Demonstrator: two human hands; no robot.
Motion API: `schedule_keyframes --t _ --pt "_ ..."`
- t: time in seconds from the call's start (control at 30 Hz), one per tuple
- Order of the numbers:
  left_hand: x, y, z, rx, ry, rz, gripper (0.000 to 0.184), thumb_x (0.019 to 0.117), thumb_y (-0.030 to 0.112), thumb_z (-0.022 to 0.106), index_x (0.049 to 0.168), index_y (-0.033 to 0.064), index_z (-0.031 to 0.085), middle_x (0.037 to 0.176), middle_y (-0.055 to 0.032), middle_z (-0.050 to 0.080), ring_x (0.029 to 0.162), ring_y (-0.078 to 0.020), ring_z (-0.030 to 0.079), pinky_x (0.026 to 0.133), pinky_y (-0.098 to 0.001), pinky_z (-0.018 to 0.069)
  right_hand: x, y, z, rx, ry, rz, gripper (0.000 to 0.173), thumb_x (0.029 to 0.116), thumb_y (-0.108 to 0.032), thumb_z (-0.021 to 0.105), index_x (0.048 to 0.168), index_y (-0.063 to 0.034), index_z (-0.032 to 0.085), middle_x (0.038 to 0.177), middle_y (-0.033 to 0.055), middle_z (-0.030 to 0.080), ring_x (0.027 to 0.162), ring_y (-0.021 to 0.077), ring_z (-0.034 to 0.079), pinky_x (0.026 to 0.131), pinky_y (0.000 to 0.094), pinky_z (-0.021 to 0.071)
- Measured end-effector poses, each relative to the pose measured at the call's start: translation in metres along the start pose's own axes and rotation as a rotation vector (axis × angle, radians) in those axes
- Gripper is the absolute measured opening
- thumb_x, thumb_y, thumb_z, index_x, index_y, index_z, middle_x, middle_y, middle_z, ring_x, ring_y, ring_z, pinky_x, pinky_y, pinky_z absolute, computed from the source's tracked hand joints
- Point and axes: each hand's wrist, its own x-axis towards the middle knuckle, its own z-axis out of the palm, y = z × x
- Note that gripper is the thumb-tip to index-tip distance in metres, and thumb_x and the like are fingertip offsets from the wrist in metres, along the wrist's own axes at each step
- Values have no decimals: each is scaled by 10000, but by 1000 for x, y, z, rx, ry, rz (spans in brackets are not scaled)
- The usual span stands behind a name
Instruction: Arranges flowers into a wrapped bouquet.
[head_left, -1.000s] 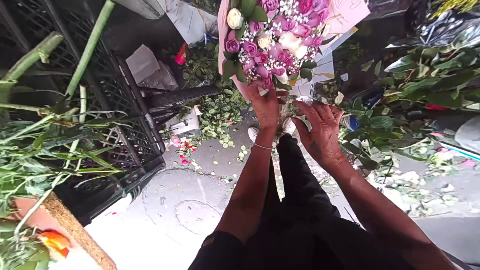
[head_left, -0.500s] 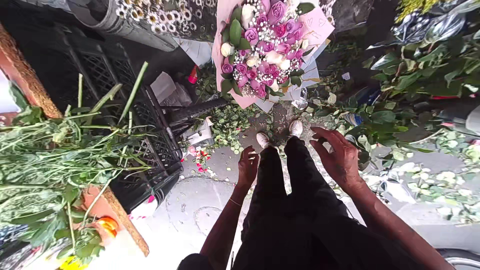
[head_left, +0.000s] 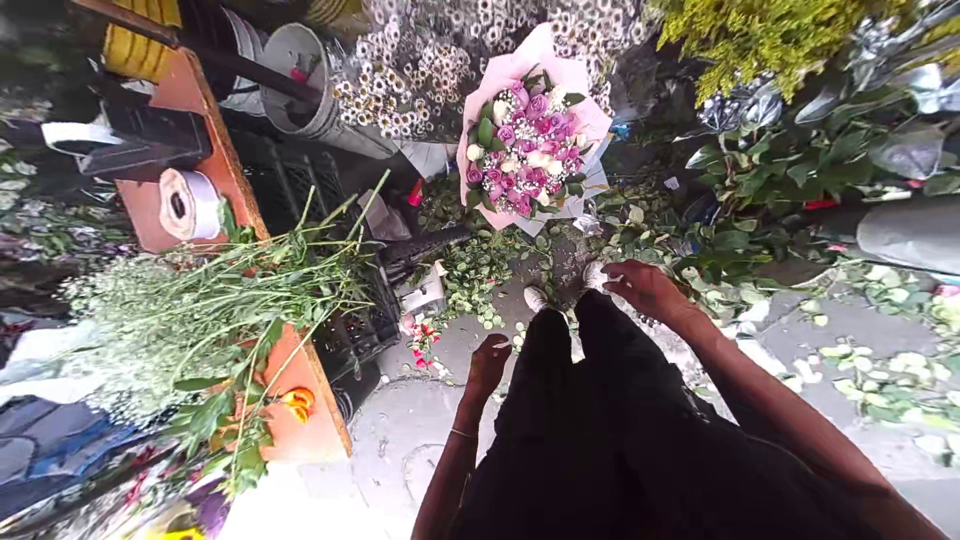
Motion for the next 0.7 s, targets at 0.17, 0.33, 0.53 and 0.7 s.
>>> schedule_keyframes --t 0.17,0.33,0.53,0.7 --pt "-16 -19 2 55 -105 15 357 1028 169 609 1322 -33 608 1271 -216 674 1066 -296 715 995 -463 553 -10 6 28 -238 -148 65 369 1006 -225 636 1336 -61 652 1289 285 632 1173 505 611 985 695 445" --pt "-38 -97 -4 -58 44 -260 324 1077 131 510 1326 -59 589 1202 -257 686 1057 -339 705 984 -491 540 -53 23 23 -383 -411 170 397 984 -259 679 1348 -104 650 1341 268 610 1220 494 584 994 706 432" --pt "-44 -226 3 -357 187 -513 339 1085 121 496 1344 -84 571 1305 -281 632 1179 -377 647 1035 -501 506 -71 35 -19 -374 -216 173 390 984 -269 673 1339 -109 658 1316 257 627 1203 487 598 977 710 446" --pt "-35 -187 -8 -122 198 -327 320 1073 154 537 1312 -35 634 1331 -246 639 1268 -359 604 1112 -498 449 -64 18 -54 -387 -55 187 399 988 -253 673 1339 -65 644 1316 313 604 1213 538 574 979 739 425"
